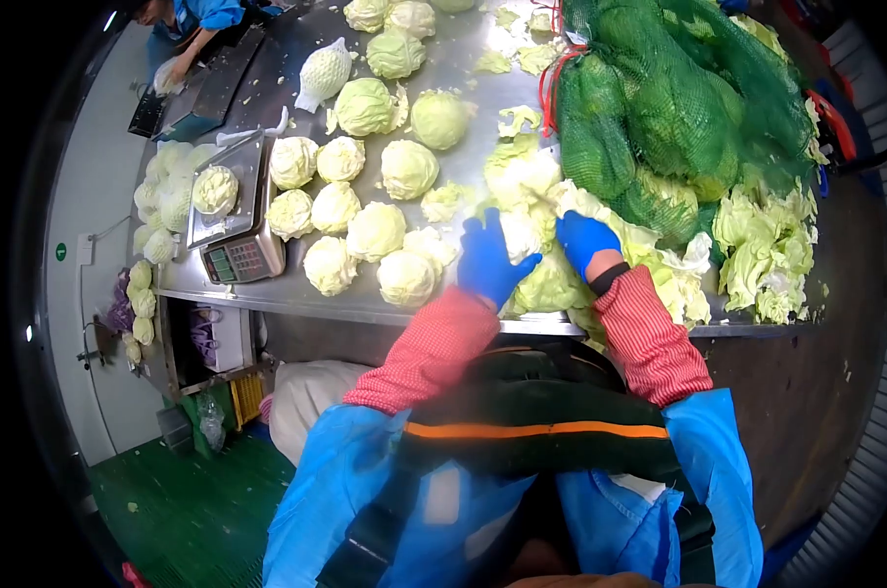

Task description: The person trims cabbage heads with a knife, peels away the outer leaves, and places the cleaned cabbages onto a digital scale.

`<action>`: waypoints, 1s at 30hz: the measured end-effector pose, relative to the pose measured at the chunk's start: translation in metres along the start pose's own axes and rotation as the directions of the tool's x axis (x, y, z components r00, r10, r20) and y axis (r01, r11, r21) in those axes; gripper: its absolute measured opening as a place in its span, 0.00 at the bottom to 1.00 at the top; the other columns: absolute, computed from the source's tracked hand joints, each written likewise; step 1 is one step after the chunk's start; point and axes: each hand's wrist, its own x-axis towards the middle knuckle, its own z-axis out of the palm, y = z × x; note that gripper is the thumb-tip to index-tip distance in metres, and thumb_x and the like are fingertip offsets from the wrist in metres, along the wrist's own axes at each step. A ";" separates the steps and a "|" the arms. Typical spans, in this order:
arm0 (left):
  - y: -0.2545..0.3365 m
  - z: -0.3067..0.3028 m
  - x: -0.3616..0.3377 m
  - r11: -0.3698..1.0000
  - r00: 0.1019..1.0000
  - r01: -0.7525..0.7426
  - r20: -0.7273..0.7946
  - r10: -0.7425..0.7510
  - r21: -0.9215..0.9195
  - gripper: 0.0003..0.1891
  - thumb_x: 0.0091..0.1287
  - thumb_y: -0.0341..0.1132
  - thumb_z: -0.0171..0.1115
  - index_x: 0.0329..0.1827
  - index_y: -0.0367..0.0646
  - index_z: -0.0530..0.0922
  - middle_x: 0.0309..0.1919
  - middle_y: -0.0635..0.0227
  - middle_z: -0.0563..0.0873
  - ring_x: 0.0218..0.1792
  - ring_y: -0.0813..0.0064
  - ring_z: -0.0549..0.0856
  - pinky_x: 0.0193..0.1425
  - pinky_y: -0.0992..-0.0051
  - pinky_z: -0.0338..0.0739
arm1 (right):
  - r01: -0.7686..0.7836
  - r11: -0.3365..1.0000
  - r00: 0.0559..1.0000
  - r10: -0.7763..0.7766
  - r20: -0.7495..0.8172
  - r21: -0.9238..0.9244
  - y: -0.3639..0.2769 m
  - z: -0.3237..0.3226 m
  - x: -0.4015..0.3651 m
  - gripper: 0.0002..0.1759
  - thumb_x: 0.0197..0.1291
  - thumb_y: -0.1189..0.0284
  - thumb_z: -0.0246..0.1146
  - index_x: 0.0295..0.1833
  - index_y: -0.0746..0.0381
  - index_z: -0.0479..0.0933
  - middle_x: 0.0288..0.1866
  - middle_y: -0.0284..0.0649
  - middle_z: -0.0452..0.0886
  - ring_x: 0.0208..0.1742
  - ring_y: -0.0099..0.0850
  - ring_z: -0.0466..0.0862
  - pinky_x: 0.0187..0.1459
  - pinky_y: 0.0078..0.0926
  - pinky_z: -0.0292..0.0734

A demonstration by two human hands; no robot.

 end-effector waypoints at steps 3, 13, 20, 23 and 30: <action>-0.010 0.002 -0.007 0.983 0.999 -0.024 -0.032 0.018 -0.180 0.55 0.49 0.54 0.76 0.74 0.36 0.55 0.66 0.41 0.63 0.68 0.46 0.65 0.70 0.58 0.64 | -0.052 0.997 0.996 0.047 0.074 0.066 -0.042 -0.026 -0.016 0.22 0.63 0.51 0.59 0.42 0.61 0.75 0.34 0.54 0.83 0.38 0.54 0.83 0.42 0.46 0.77; -0.031 -0.014 -0.010 0.606 0.991 0.003 -0.080 -0.109 -0.796 0.34 0.62 0.38 0.68 0.69 0.37 0.66 0.55 0.55 0.79 0.58 0.60 0.79 0.63 0.67 0.74 | -0.097 0.987 0.994 0.102 -0.030 0.130 -0.022 0.009 0.015 0.21 0.62 0.50 0.59 0.46 0.57 0.76 0.38 0.52 0.84 0.41 0.52 0.83 0.42 0.47 0.77; -0.028 -0.019 0.002 0.670 0.971 -0.199 -0.237 0.035 -0.715 0.35 0.59 0.35 0.72 0.69 0.43 0.68 0.61 0.55 0.73 0.64 0.63 0.71 0.66 0.63 0.69 | -0.025 0.992 0.998 0.031 -0.046 0.126 -0.019 0.008 0.013 0.20 0.63 0.51 0.58 0.43 0.57 0.76 0.34 0.52 0.84 0.38 0.52 0.83 0.41 0.47 0.77; -0.015 -0.012 0.006 0.881 0.992 -0.037 -0.121 -0.023 -0.471 0.42 0.53 0.39 0.77 0.71 0.42 0.64 0.60 0.51 0.71 0.64 0.59 0.71 0.66 0.62 0.69 | -0.076 0.993 0.996 0.081 -0.050 0.091 -0.028 0.003 0.010 0.18 0.62 0.53 0.59 0.42 0.57 0.76 0.34 0.52 0.84 0.38 0.52 0.84 0.41 0.48 0.77; -0.045 0.025 0.025 0.449 0.980 -0.017 -0.103 -0.169 -0.894 0.40 0.56 0.38 0.75 0.70 0.42 0.63 0.60 0.55 0.72 0.60 0.64 0.74 0.63 0.66 0.74 | -0.126 0.989 0.983 0.135 -0.125 0.077 0.004 0.016 0.015 0.18 0.62 0.54 0.57 0.46 0.57 0.76 0.37 0.52 0.84 0.40 0.51 0.84 0.43 0.50 0.76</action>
